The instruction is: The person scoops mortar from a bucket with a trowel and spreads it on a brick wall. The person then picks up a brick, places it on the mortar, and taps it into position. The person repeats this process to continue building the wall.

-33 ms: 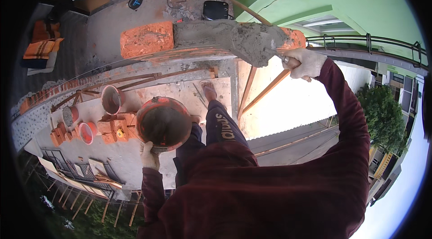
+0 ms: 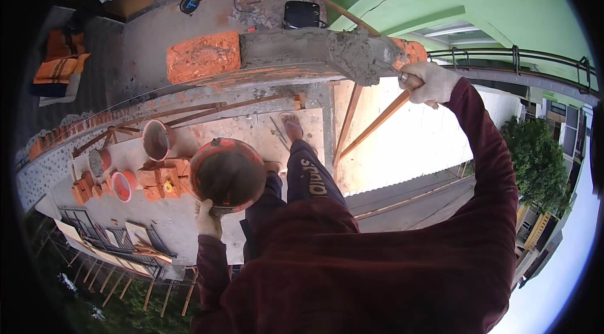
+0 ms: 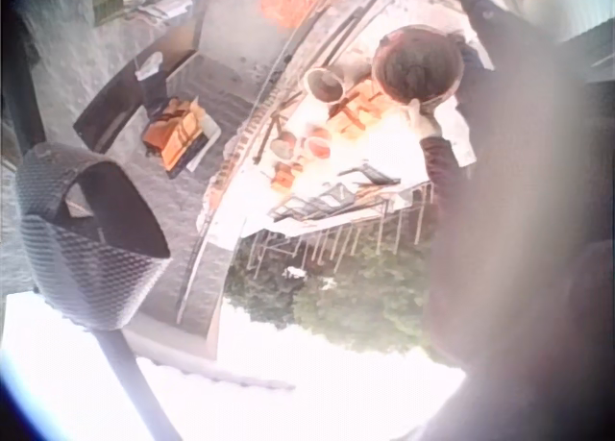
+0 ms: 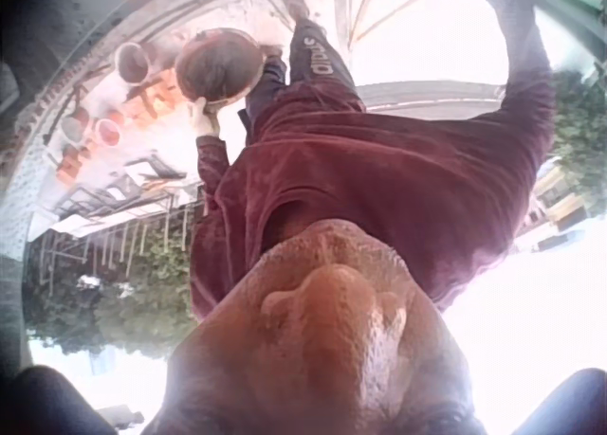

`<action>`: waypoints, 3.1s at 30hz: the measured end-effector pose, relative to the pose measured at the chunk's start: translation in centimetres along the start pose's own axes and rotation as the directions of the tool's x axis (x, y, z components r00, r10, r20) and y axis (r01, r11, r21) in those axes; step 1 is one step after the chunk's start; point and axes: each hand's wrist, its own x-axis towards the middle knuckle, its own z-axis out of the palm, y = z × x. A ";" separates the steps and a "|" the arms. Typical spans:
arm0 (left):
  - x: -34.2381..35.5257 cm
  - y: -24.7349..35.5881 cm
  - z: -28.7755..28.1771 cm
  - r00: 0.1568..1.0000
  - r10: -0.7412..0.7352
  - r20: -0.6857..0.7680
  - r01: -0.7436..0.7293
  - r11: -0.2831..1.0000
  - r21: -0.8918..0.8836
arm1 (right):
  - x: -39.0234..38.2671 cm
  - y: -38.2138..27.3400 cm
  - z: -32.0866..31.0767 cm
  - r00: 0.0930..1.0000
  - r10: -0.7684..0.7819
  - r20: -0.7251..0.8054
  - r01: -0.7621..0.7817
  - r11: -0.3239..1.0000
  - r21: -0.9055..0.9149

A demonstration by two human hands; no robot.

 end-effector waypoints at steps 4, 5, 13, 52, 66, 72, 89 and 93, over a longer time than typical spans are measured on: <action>-0.1 -0.2 -2.4 0.997 -0.022 -0.080 0.027 0.998 0.059 | 2.6 4.2 -1.9 0.939 -0.107 -0.325 -0.029 0.921 -0.387; 0.0 0.0 -2.3 0.996 -0.018 -0.093 0.024 0.997 0.069 | 4.7 7.1 -1.4 0.881 -0.226 -0.416 -0.036 0.844 -0.535; -1.6 -0.7 -5.8 0.956 0.038 -0.290 -0.031 0.999 0.028 | 4.2 7.5 5.4 0.642 -0.215 -0.736 -0.199 0.880 -0.430; -4.0 -3.2 -7.8 0.928 0.042 -0.371 -0.076 0.994 -0.077 | -1.6 4.9 0.8 0.710 -0.273 -0.649 -0.239 0.774 -0.586; -3.1 -2.1 -8.8 0.942 -0.002 -0.337 -0.031 0.995 -0.090 | 1.0 9.2 2.9 0.685 -0.043 -0.727 -0.329 0.872 -0.362; -2.1 -0.1 -9.6 0.957 -0.088 -0.275 0.100 0.995 0.027 | 0.5 10.2 22.4 0.836 0.398 -0.377 0.168 0.468 0.868; -1.9 8.1 -5.6 0.996 0.022 -0.081 -0.003 0.974 0.228 | 28.1 -13.5 33.2 0.866 -0.028 -0.500 0.417 -0.513 0.751; -1.0 9.9 -5.1 0.999 0.024 -0.043 -0.012 0.970 0.242 | 25.4 -17.7 39.3 0.921 -0.166 -0.352 0.242 -0.465 0.852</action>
